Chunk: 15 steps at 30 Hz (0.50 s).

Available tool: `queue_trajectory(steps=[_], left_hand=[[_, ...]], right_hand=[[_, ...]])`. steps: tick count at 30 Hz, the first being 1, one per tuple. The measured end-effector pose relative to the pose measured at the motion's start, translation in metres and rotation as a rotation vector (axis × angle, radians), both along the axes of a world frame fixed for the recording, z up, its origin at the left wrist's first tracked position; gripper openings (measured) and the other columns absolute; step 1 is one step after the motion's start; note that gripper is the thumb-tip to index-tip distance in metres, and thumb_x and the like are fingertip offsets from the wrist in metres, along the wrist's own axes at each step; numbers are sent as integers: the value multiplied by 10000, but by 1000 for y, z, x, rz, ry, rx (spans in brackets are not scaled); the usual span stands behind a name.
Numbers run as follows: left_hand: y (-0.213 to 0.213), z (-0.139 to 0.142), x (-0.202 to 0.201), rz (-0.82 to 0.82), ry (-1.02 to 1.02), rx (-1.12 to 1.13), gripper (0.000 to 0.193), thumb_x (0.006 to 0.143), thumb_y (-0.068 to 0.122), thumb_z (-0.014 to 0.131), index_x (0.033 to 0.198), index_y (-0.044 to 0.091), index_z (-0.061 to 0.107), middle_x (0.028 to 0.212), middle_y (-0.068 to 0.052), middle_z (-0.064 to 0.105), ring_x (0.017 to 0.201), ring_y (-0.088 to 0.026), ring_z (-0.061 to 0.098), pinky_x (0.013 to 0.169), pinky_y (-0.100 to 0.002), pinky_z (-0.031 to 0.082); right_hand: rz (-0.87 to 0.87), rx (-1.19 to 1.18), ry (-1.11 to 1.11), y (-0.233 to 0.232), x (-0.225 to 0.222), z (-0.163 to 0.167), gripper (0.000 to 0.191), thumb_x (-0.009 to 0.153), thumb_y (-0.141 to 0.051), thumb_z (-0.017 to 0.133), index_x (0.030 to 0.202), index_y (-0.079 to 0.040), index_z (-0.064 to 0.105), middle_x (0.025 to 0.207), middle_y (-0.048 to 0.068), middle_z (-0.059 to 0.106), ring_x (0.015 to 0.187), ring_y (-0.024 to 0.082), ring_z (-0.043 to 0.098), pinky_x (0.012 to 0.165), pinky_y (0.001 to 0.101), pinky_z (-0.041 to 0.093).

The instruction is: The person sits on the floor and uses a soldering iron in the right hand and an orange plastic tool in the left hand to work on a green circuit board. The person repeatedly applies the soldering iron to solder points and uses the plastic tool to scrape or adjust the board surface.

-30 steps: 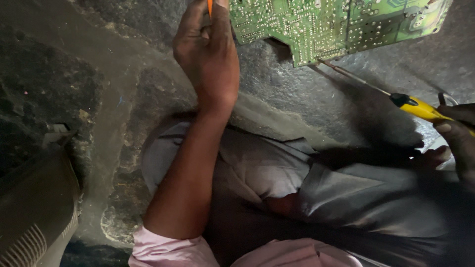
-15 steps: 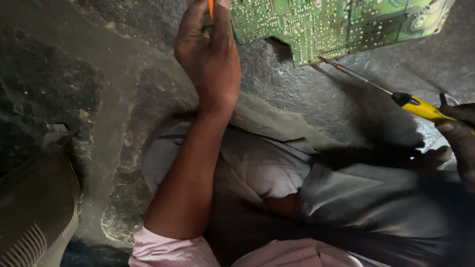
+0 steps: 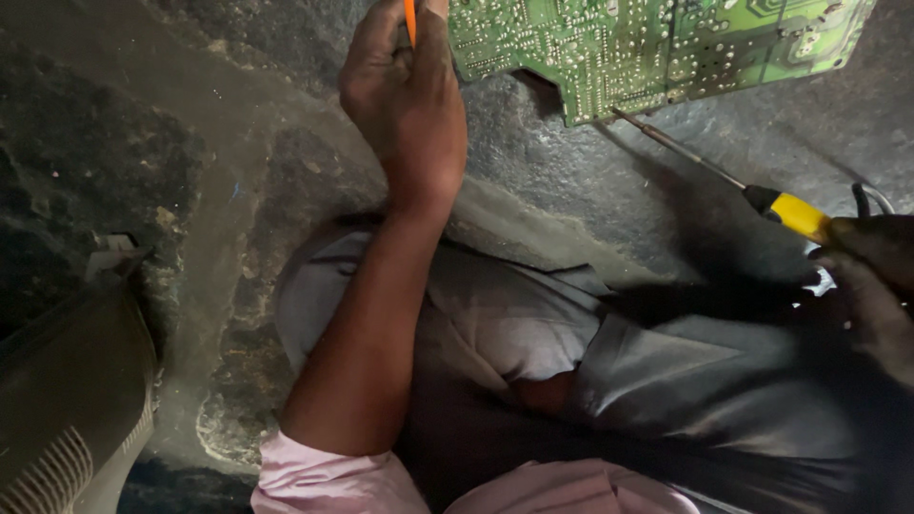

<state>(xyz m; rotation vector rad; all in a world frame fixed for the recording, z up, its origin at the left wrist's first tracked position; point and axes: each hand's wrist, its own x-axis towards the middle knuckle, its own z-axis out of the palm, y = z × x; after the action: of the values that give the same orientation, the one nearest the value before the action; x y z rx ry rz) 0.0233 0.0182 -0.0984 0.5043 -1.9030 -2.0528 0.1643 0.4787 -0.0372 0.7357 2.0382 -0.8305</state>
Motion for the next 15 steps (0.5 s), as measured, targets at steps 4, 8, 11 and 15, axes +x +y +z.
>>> queue_trajectory(steps=[4, 8, 11, 15], left_hand=[[0, 2, -1, 5, -54, -1, 210, 1110, 174, 657, 1043, -19, 707, 714, 43, 495, 605, -23, 381, 541, -275, 308], [-1, 4, -1, 17, -84, -62, 222, 1114, 184, 658, 1063, -24, 715, 703, 40, 493, 592, -20, 386, 548, -280, 314], [-2, 3, 0, 16, -99, -83, 238, 1115, 196, 655, 1071, -29, 720, 692, 39, 460, 578, -21, 368, 554, -286, 305], [-2, -2, 1, 25, -74, -104, 272, 1109, 224, 633, 1126, -36, 711, 692, 38, 488, 601, -32, 374, 545, -288, 323]], right_hand=[[138, -207, 294, 7, 11, -7, 319, 1148, -147, 500, 1405, 25, 578, 1169, 124, 660, 976, 178, 667, 850, 316, 563], [499, -338, 458, 17, 22, -18, 412, 1104, -93, 416, 1477, 75, 465, 1444, 190, 548, 1378, 257, 498, 1198, 337, 360], [498, -180, 393, 16, 28, -10, 380, 1090, -72, 470, 1441, 72, 502, 1384, 195, 576, 1295, 263, 528, 1121, 335, 387], [478, -35, 428, -26, 12, 26, 341, 1071, -44, 540, 1393, 66, 553, 1305, 201, 612, 1184, 272, 567, 1019, 334, 424]])
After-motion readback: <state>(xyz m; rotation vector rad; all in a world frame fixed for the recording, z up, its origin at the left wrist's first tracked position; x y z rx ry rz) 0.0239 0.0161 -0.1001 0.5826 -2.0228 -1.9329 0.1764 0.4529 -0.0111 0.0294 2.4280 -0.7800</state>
